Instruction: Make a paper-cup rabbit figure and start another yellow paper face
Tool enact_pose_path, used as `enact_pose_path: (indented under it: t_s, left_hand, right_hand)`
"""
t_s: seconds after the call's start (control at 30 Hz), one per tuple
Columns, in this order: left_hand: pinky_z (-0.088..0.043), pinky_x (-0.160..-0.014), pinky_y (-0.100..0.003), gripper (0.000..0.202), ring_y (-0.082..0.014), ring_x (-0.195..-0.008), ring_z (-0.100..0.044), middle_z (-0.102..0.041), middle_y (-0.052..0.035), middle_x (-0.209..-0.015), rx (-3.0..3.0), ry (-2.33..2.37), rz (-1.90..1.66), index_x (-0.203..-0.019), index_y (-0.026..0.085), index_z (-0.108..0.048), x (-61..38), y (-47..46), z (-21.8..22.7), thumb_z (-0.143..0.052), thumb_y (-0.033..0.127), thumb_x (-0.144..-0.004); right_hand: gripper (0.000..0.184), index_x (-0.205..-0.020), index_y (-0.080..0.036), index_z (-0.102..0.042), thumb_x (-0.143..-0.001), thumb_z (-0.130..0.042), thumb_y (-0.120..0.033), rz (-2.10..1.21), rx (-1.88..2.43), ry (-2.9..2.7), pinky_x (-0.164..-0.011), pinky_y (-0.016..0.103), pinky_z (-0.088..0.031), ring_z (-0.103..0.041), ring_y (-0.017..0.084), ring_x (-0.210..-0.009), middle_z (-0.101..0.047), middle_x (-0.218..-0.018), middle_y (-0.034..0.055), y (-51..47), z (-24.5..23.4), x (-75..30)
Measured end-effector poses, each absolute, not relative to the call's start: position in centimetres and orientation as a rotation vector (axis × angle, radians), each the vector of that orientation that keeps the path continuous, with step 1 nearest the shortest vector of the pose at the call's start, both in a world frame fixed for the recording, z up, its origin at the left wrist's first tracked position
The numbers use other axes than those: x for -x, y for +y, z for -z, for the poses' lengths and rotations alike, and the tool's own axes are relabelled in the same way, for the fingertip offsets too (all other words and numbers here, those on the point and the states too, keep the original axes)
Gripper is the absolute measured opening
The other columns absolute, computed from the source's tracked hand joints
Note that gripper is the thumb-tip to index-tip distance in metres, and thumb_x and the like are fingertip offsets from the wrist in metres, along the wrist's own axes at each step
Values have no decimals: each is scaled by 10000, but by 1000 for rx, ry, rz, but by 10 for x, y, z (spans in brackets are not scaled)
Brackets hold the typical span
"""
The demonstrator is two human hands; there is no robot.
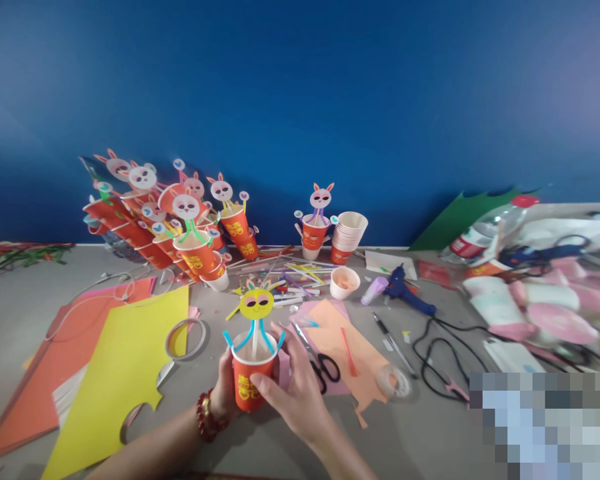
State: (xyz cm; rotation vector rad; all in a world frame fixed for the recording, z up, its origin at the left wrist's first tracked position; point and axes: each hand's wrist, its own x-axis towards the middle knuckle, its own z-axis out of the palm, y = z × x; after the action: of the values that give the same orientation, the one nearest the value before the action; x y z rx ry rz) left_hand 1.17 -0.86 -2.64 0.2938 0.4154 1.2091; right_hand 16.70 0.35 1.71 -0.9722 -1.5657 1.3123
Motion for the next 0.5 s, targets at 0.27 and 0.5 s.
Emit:
enact_pose_path:
  t_s: [0.27, 0.5]
  left_hand:
    - [-524, -920, -357, 741, -286, -972, -731, -786, -145, -1069, -261, 425, -1168, -1140, 94, -751, -12, -9, 21, -635, 733, -785]
    - [-544, -910, -376, 654, -281, -975, -724, -782, -139, -1082, -306, 443, -1196, -1117, 122, -765, -12, -8, 26, -689, 677, -780]
  right_hand:
    - [714, -1493, -277, -385, -879, -708, -440, -1302, 979, -1580, -1149, 508, -404, -465, 307, -1401, -471, -1524, 126, 4, -15, -167]
    - [711, -1484, -264, -402, -868, -716, -431, -1256, 1003, -1607, -1133, 495, -425, -505, 310, -1366, -506, -1491, 134, 4, -18, -168]
